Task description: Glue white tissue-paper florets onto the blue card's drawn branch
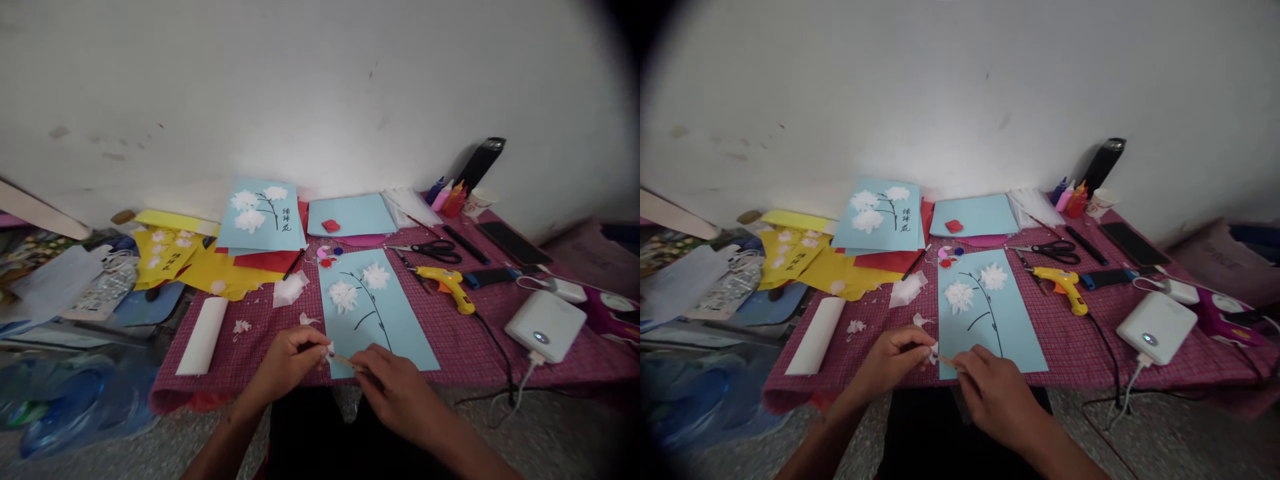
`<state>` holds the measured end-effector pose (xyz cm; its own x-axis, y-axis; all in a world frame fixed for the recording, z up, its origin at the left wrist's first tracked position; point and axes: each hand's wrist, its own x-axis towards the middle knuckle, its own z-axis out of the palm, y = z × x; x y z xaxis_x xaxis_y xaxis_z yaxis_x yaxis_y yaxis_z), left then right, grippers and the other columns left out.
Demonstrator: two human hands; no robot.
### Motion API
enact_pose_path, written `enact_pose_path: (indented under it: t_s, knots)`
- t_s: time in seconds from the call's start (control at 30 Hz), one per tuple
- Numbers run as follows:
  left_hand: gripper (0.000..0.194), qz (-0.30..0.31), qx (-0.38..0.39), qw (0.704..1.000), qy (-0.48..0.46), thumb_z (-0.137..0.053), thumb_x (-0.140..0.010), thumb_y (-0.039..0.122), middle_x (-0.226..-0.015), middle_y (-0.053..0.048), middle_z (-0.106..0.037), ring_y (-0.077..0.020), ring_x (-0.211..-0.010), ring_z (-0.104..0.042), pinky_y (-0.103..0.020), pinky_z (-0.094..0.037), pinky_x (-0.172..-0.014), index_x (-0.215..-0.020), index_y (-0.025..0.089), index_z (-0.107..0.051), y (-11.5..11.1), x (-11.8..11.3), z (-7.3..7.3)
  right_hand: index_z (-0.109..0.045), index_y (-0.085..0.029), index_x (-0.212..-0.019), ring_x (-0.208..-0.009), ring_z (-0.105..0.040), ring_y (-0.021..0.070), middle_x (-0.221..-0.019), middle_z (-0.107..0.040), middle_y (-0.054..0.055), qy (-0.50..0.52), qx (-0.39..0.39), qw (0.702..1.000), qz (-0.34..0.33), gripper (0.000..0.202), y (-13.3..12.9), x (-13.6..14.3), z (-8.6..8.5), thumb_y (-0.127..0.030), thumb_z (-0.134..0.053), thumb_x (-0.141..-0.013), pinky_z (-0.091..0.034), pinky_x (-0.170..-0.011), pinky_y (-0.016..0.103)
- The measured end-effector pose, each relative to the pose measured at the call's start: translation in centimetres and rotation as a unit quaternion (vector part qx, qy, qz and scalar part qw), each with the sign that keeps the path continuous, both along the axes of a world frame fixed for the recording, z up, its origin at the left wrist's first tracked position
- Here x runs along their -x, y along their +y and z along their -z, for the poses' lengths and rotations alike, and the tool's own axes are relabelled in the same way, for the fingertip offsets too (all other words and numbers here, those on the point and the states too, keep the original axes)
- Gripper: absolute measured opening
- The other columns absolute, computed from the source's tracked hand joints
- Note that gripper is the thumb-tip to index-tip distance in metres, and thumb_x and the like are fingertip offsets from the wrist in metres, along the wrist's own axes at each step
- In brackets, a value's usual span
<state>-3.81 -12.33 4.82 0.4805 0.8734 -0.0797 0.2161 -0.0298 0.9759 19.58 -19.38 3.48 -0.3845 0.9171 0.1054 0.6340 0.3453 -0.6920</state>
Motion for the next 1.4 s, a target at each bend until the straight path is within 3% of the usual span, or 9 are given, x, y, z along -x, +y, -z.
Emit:
enact_pose_path:
  t_s: [0.13, 0.27, 0.5, 0.63, 0.8, 0.9, 1.17, 1.3, 1.4]
  knots:
    - [0.015, 0.008, 0.021, 1.0, 0.008, -0.065, -0.091, 0.026, -0.08, -0.002, -0.07, -0.0117, -0.062, -0.063, -0.024, -0.051, -0.062, -0.095, 0.016, -0.075, -0.5, 0.3, 0.3, -0.065, -0.021, -0.109, -0.083, -0.063, 0.018, -0.093, -0.067, 0.005, 0.021, 0.001, 1.0, -0.001, 0.023, -0.2, 0.0, 0.4, -0.018, -0.044, -0.101, -0.044, -0.074, 0.031]
    - [0.013, 0.038, -0.033, 0.998, 0.031, -0.065, -0.091, 0.023, -0.084, -0.002, -0.07, -0.0129, -0.072, -0.065, -0.024, -0.051, -0.069, -0.093, 0.019, -0.077, -1.0, 0.5, -0.3, -0.066, -0.021, -0.092, -0.075, -0.06, 0.015, -0.08, -0.065, 0.001, 0.094, 0.105, 0.99, 0.024, 0.021, -0.1, 0.2, 0.7, -0.028, -0.049, -0.101, -0.042, -0.069, 0.028]
    - [0.012, 0.077, -0.1, 0.991, 0.054, -0.067, -0.089, 0.015, -0.084, -0.002, -0.072, -0.0141, -0.081, -0.066, -0.025, -0.049, -0.076, -0.093, 0.02, -0.077, -1.5, 0.6, -1.2, -0.059, -0.021, -0.096, -0.044, -0.032, 0.0076, -0.062, -0.052, -0.008, 0.268, 0.409, 0.872, 0.024, 0.018, 0.0, 0.2, 1.0, -0.037, -0.061, -0.088, -0.023, -0.042, 0.022]
    - [0.011, 0.069, -0.076, 0.993, 0.061, -0.065, -0.093, 0.02, -0.074, 0.0, -0.07, -0.0114, -0.066, -0.064, -0.023, -0.049, -0.067, -0.094, 0.019, -0.076, -1.6, 0.7, -0.8, -0.059, -0.021, -0.087, -0.062, -0.046, 0.0092, -0.069, -0.052, -0.007, 0.263, 0.308, 0.913, 0.041, 0.008, -0.4, 0.4, 1.2, -0.02, -0.065, -0.083, -0.035, -0.057, 0.021]
    - [0.014, 0.059, -0.061, 0.994, 0.067, -0.064, -0.094, 0.025, -0.067, 0.001, -0.068, -0.0107, -0.059, -0.063, -0.022, -0.048, -0.061, -0.091, 0.017, -0.076, -1.5, 0.8, -0.7, -0.066, -0.02, -0.086, -0.075, -0.056, 0.013, -0.078, -0.063, -0.001, 0.15, 0.146, 0.978, 0.018, 0.022, -0.7, 0.2, 1.3, -0.032, -0.054, -0.1, -0.04, -0.071, 0.026]
    - [0.014, 0.065, -0.071, 0.993, 0.075, -0.064, -0.094, 0.024, -0.066, 0.001, -0.068, -0.0107, -0.059, -0.063, -0.021, -0.048, -0.061, -0.091, 0.018, -0.076, -1.5, 0.8, -0.9, -0.063, -0.018, -0.077, -0.063, -0.051, 0.0107, -0.067, -0.057, -0.003, 0.176, 0.199, 0.964, 0.006, 0.039, -0.6, -0.3, 1.4, -0.044, -0.05, -0.102, -0.037, -0.059, 0.024]
    - [0.015, 0.067, -0.062, 0.994, 0.065, -0.064, -0.094, 0.028, -0.069, 0.0, -0.07, -0.0113, -0.057, -0.065, -0.021, -0.05, -0.058, -0.093, 0.019, -0.075, -1.7, 0.2, -1.0, -0.069, -0.016, -0.102, -0.033, -0.031, 0.0048, -0.053, -0.057, -0.007, 0.353, 0.456, 0.817, -0.006, 0.054, -0.8, -1.0, 2.1, -0.067, -0.059, -0.09, -0.018, -0.034, 0.02]
    - [0.015, 0.032, -0.08, 0.992, 0.09, -0.062, -0.094, 0.028, -0.072, 0.001, -0.071, -0.0117, -0.059, -0.066, -0.02, -0.051, -0.058, -0.094, 0.022, -0.076, -1.0, 1.2, -0.5, -0.069, -0.016, -0.103, -0.035, -0.033, 0.0049, -0.055, -0.058, -0.006, 0.329, 0.447, 0.832, -0.004, 0.053, -1.1, -2.6, 1.9, -0.066, -0.059, -0.09, -0.02, -0.035, 0.019]
    - [0.016, -0.023, -0.166, 0.973, 0.158, -0.061, -0.095, 0.03, -0.079, 0.001, -0.075, -0.0147, -0.07, -0.071, -0.024, -0.056, -0.066, -0.094, 0.024, -0.075, 0.4, 3.0, 0.1, -0.068, -0.017, -0.102, -0.044, -0.045, 0.0082, -0.066, -0.062, -0.003, 0.244, 0.337, 0.906, 0.076, 0.045, -0.5, -5.7, 1.7, -0.059, -0.052, -0.097, -0.033, -0.043, 0.021]
